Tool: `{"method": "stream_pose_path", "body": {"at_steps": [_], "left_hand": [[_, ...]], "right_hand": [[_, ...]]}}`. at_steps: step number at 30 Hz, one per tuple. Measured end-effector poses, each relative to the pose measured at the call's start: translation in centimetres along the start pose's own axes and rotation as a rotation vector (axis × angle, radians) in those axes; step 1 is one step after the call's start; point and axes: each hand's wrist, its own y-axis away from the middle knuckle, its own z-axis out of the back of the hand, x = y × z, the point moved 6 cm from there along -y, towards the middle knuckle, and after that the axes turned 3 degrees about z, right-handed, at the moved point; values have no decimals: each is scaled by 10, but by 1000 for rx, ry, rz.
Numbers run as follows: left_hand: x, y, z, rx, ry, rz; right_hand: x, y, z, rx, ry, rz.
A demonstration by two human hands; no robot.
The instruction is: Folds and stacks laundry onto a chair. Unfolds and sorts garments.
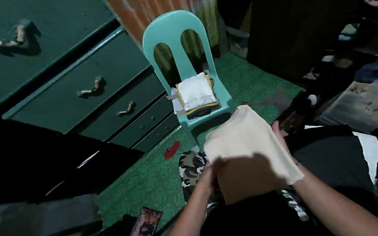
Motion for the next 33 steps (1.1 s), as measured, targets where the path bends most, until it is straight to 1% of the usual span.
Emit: {"method": "stream_pose_path", "body": {"at_steps": [2,3,5,7,11,14,16,17,19,20,22,23,24,26,29,31,33], "left_hand": [[-8,-18,9,-7,11,24],[-14,-30,14,-10,16,31],[-34,-54,21,0,-8,11],[-67,-79,24,-18,-70,-37],[-161,-140,33,5,-205,-123],[-236,-179,41,49,-307,-260],[-276,-210,47,92,-309,-359],[-288,-228,54,105,-289,-388],[-294,-269,71,79,-254,-385],[-286,-292,84,40,-254,-341],[-255,-335,113,-49,-316,-195],[-238,-348,126,-61,-366,-134],[-226,-355,135,-66,-402,-110],[-220,-357,144,-14,-350,-141],[-229,-342,136,79,-239,-201],[-227,-340,139,74,-275,-224],[-215,-346,146,9,-346,-193]], "right_hand": [[-8,-14,18,196,1,-86],[-11,-21,21,225,51,-161],[-15,-40,18,179,209,-321],[-15,-72,2,215,360,-377],[-10,-164,-41,251,484,-311],[-2,-239,-85,329,469,-218],[-1,-286,-110,397,456,-176],[-4,-308,-118,411,449,-164],[-21,-351,-116,400,456,-176],[-35,-371,-105,358,508,-188],[-71,-397,-70,246,727,-242],[-88,-403,-52,205,830,-271],[-101,-404,-38,176,882,-281],[-109,-398,-28,153,910,-263],[-96,-377,-36,116,920,-192],[-97,-365,-34,78,932,-178],[-111,-357,-19,47,981,-175]]}}
